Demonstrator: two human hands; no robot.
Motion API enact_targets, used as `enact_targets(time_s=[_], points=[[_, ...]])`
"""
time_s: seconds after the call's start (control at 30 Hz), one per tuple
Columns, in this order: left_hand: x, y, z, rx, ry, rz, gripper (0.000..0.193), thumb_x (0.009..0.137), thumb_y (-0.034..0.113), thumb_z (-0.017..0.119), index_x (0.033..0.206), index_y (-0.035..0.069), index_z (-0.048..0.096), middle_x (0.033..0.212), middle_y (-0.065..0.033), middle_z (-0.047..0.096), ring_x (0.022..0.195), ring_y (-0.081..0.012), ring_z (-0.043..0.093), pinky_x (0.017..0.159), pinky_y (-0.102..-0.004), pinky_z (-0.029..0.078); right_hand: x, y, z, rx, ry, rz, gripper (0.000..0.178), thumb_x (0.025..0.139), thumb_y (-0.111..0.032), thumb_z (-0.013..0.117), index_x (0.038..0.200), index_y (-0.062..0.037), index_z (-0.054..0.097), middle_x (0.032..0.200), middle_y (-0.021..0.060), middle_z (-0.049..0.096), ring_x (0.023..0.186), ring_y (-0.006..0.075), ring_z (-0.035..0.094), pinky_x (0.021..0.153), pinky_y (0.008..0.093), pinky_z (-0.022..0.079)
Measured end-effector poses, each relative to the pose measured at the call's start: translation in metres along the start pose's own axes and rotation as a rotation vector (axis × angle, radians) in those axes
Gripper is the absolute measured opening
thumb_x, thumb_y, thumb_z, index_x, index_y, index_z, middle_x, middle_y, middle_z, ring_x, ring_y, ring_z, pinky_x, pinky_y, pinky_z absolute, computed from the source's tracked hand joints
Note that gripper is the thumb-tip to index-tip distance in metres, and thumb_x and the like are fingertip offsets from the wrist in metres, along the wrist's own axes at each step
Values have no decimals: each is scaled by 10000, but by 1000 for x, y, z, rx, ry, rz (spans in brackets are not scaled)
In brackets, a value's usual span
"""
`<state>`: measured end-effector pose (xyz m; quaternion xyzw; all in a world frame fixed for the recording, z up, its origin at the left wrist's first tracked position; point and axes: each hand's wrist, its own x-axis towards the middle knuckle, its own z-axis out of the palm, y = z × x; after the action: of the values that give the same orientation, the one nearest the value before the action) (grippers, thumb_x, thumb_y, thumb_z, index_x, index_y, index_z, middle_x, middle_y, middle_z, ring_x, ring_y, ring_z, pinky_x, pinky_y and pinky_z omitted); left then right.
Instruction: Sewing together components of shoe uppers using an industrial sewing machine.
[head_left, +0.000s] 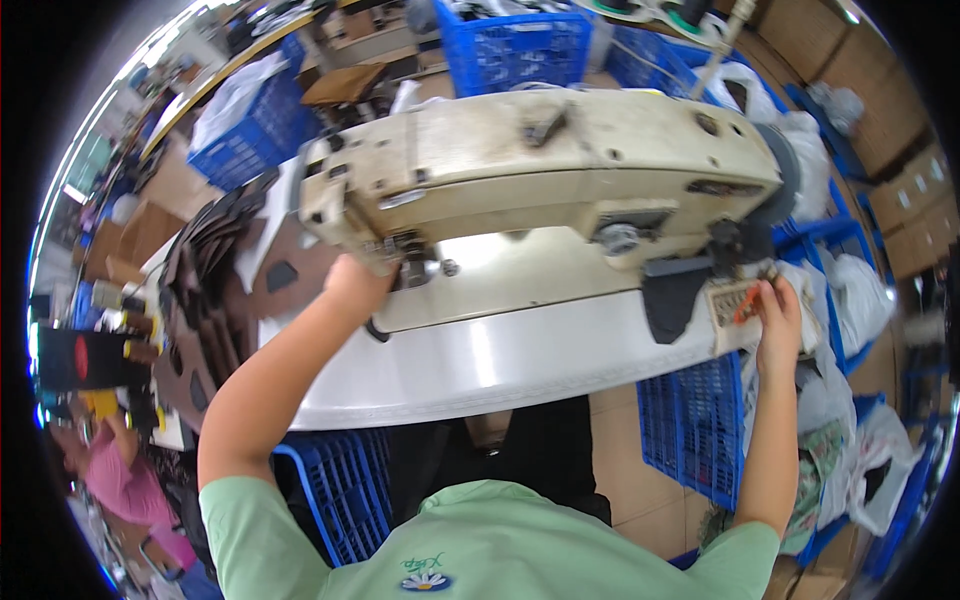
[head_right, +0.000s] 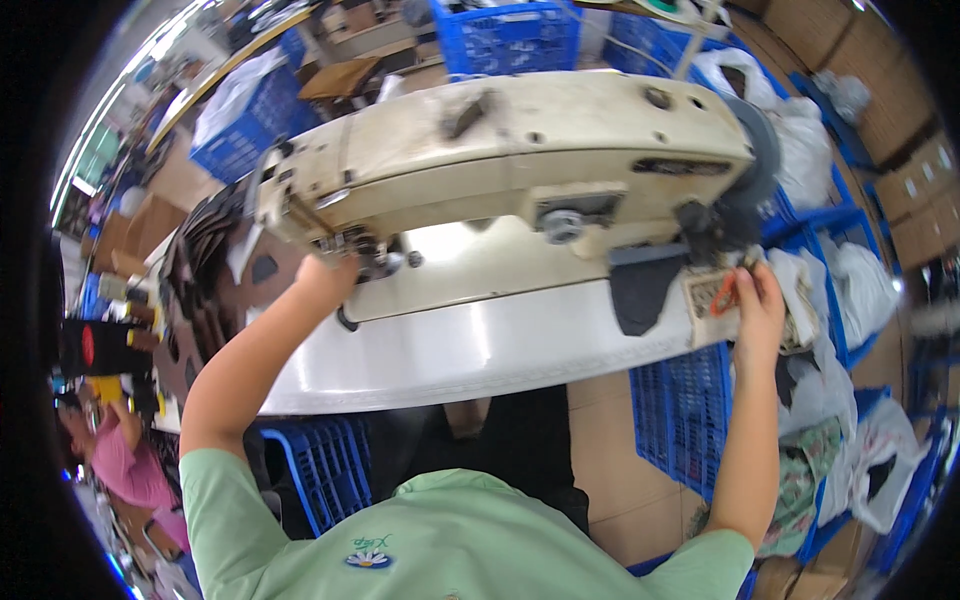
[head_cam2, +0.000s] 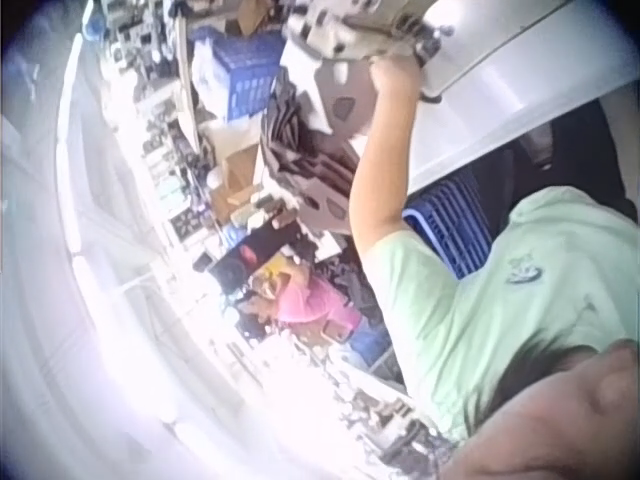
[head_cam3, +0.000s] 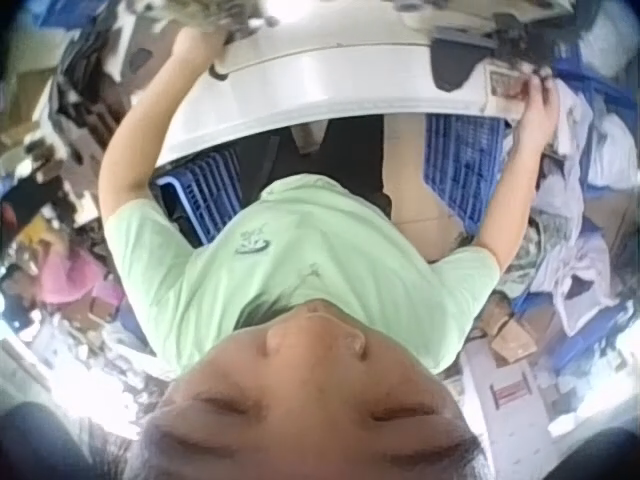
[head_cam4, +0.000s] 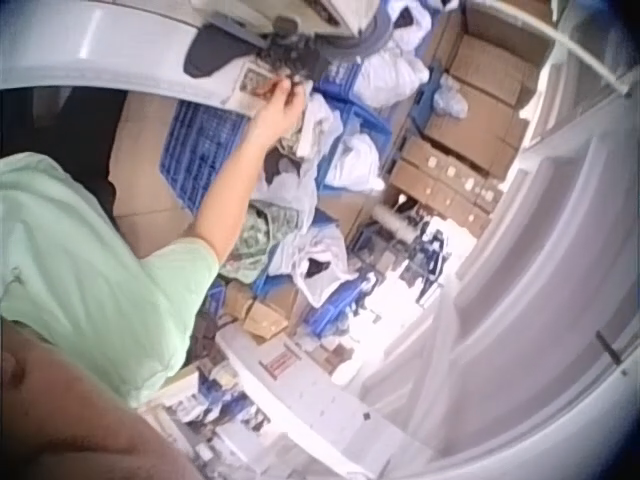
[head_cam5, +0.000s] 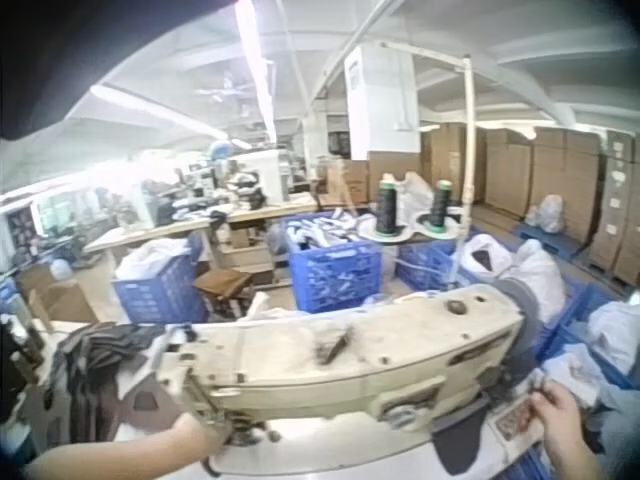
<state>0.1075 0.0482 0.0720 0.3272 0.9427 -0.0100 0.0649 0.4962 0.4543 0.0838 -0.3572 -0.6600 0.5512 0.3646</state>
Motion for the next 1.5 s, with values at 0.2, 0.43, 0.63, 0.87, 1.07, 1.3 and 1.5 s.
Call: enact_targets(time_s=[0.2, 0.43, 0.63, 0.87, 1.07, 1.3, 1.5], points=[[-4, 9, -1, 373, -180, 48, 264, 872, 138, 602, 1070, -1, 708, 1217, -179, 670, 1078, -297, 669, 815, -379, 562, -106, -53, 140, 650, -493, 511, 249, 943, -167, 603, 1150, -31, 572, 840, 37, 605, 649, 135, 592, 540, 268, 506], [-18, 1, -12, 288, -235, 77, 625, 920, 321, 571, 1370, -99, 460, 1461, -283, 441, 1323, -347, 494, 926, -360, 545, -202, -117, 340, 244, -838, -110, 644, 894, -71, 701, 1447, 32, 387, 990, 48, 592, 788, 105, 569, 674, 243, 482], [-23, -9, 13, 257, -83, 141, 647, 953, 377, 514, 1383, -103, 458, 1459, -280, 449, 1349, -356, 470, 942, -374, 531, -214, -96, 413, 62, -375, -517, 853, 902, -174, 723, 1493, 78, 161, 1133, 167, 631, 970, 307, 697, 709, 369, 567], [-29, -18, 28, 280, 255, 155, 540, 858, 290, 609, 1354, 90, 539, 1394, -193, 525, 1132, -323, 559, 812, -400, 496, -206, -79, 423, 682, -326, -368, 445, 943, -30, 602, 1334, 2, 393, 978, 72, 613, 671, 60, 493, 582, 214, 421], [-28, -25, 21, 146, 189, 71, 517, 909, 230, 543, 1421, 161, 519, 1467, -144, 488, 1258, -274, 509, 896, -454, 439, -176, -53, 380, 246, -373, -619, 144, 877, -31, 691, 1000, -8, 619, 729, 12, 608, 541, 68, 485, 492, 201, 378], [-21, -84, 34, 147, 300, -53, 527, 881, 177, 569, 1407, 149, 537, 1454, -121, 528, 1240, -244, 528, 915, -431, 430, -191, -60, 374, -469, -825, -116, 361, 855, -136, 683, 1182, -23, 577, 892, 98, 668, 772, 267, 665, 745, 366, 527], [-25, -96, 59, 28, 563, -15, 567, 830, 142, 592, 1377, 11, 526, 1402, -125, 568, 1234, -249, 529, 963, -395, 429, -174, -37, 416, -497, -702, -461, 407, 884, -133, 641, 1262, -18, 540, 972, 160, 649, 796, 327, 678, 714, 420, 543]])
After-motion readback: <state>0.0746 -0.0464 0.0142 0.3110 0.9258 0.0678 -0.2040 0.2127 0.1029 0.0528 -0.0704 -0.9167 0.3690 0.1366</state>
